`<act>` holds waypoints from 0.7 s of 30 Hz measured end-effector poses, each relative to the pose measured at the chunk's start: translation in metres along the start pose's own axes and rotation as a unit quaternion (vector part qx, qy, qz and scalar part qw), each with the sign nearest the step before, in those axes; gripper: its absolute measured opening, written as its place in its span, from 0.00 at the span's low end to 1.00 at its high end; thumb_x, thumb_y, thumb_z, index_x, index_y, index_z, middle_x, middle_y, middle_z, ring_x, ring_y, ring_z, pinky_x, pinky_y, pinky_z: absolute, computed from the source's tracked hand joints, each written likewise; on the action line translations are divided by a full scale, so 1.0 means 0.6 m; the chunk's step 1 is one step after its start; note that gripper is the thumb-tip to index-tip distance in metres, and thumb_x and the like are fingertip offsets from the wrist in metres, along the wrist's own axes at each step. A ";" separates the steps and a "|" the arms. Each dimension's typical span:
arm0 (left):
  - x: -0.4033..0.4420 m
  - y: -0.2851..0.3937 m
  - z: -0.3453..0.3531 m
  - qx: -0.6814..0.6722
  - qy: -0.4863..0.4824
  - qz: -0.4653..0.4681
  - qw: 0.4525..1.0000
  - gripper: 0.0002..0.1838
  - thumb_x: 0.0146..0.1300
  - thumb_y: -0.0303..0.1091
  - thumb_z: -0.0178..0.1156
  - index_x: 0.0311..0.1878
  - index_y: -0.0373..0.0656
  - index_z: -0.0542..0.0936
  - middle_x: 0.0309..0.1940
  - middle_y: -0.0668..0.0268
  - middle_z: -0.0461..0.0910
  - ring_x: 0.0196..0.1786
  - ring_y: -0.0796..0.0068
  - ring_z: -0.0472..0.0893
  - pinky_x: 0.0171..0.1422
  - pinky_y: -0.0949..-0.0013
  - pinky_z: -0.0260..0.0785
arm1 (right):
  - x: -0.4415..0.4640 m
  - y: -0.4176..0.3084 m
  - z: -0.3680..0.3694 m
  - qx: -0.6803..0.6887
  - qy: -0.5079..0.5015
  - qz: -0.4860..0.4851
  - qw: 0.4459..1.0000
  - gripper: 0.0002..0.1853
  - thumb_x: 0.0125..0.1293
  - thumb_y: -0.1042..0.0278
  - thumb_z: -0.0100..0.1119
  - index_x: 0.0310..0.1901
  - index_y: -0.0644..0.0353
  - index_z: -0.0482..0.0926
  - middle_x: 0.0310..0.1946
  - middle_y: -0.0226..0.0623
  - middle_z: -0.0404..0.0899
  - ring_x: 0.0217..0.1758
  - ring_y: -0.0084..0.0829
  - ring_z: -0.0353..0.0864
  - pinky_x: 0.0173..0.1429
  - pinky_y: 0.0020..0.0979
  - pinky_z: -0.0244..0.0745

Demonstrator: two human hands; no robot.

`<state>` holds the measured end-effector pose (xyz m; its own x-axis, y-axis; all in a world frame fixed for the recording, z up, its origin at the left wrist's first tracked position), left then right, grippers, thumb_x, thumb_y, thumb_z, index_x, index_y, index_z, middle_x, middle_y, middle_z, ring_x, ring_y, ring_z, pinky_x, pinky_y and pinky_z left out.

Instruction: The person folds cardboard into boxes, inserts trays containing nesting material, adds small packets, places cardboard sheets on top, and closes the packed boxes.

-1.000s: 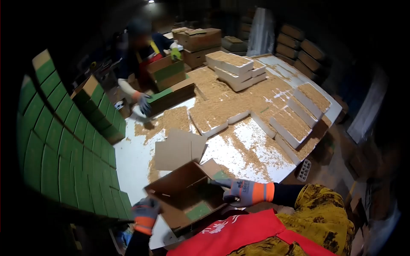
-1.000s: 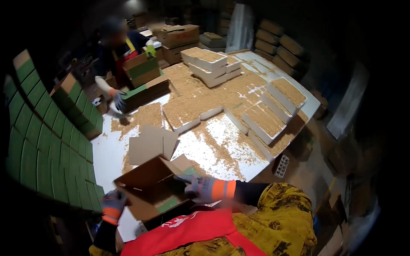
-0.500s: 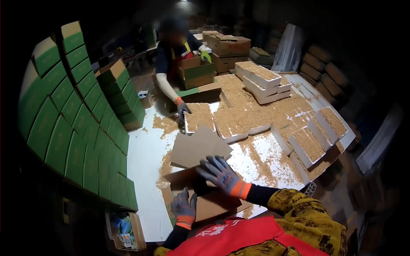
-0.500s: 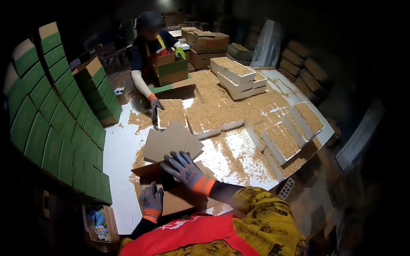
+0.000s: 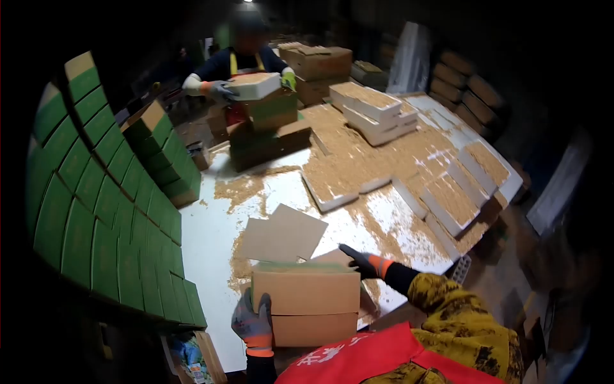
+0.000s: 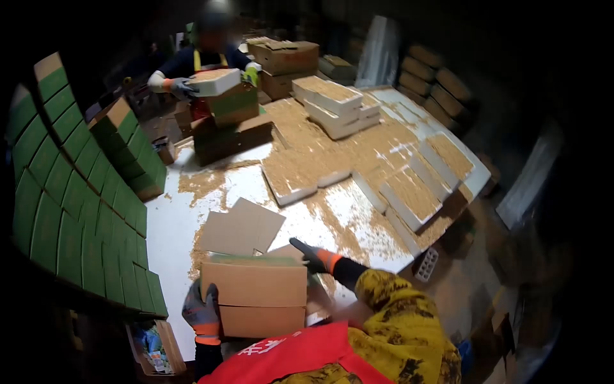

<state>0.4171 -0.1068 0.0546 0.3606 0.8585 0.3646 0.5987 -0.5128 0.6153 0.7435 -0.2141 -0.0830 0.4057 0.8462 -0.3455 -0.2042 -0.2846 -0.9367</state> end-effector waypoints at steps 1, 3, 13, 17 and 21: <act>-0.009 0.031 -0.021 -0.030 0.054 0.069 0.996 0.25 0.66 0.51 0.51 0.55 0.39 0.76 0.41 0.51 0.80 0.42 0.55 0.80 0.45 0.59 0.72 | -0.004 -0.004 0.019 0.022 -0.059 0.051 0.997 0.35 0.53 0.60 0.70 0.61 0.61 0.65 0.55 0.47 0.71 0.59 0.41 0.70 0.62 0.41 0.67; -0.016 -0.126 0.034 -0.590 0.155 -0.068 0.790 0.25 0.69 0.47 0.48 0.59 0.36 0.72 0.47 0.55 0.79 0.47 0.63 0.79 0.49 0.61 0.72 | -0.024 -0.070 0.044 0.006 -0.115 0.027 0.993 0.39 0.49 0.58 0.73 0.60 0.62 0.64 0.53 0.46 0.72 0.56 0.38 0.72 0.59 0.39 0.70; -0.048 -0.295 0.221 -0.368 -0.250 -0.325 0.834 0.27 0.72 0.51 0.43 0.62 0.38 0.67 0.54 0.58 0.73 0.54 0.68 0.74 0.57 0.65 0.68 | -0.202 0.120 0.184 -0.427 -0.302 -0.333 0.784 0.30 0.52 0.65 0.64 0.59 0.47 0.67 0.70 0.40 0.55 0.66 0.48 0.63 0.66 0.46 0.65; -0.033 -0.216 0.228 -0.330 -0.309 -0.228 0.862 0.20 0.73 0.42 0.41 0.57 0.38 0.71 0.51 0.59 0.75 0.52 0.69 0.75 0.58 0.65 0.67 | -0.221 -0.010 -0.028 -0.187 -0.010 -0.285 0.940 0.39 0.58 0.63 0.66 0.70 0.51 0.57 0.71 0.39 0.56 0.66 0.39 0.65 0.64 0.37 0.65; -0.059 -0.262 0.253 -0.023 -0.333 -0.089 0.938 0.19 0.71 0.38 0.42 0.58 0.37 0.71 0.55 0.57 0.73 0.57 0.65 0.72 0.64 0.63 0.62 | -0.282 0.140 -0.621 -0.142 0.680 -0.171 0.699 0.42 0.52 0.57 0.71 0.65 0.65 0.61 0.58 0.50 0.69 0.57 0.43 0.72 0.60 0.38 0.68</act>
<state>0.4187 -0.0570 -0.1607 0.6344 0.7295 -0.2555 0.6658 -0.3479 0.6600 0.9896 -0.5490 -0.1244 0.8988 -0.2684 0.3466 0.2179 -0.4125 -0.8845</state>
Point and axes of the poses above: each hand's wrist, its own x-axis towards the middle knuckle, its own z-axis out of the palm, y = z × x, the point moved 10 cm from there along x, towards the middle knuckle
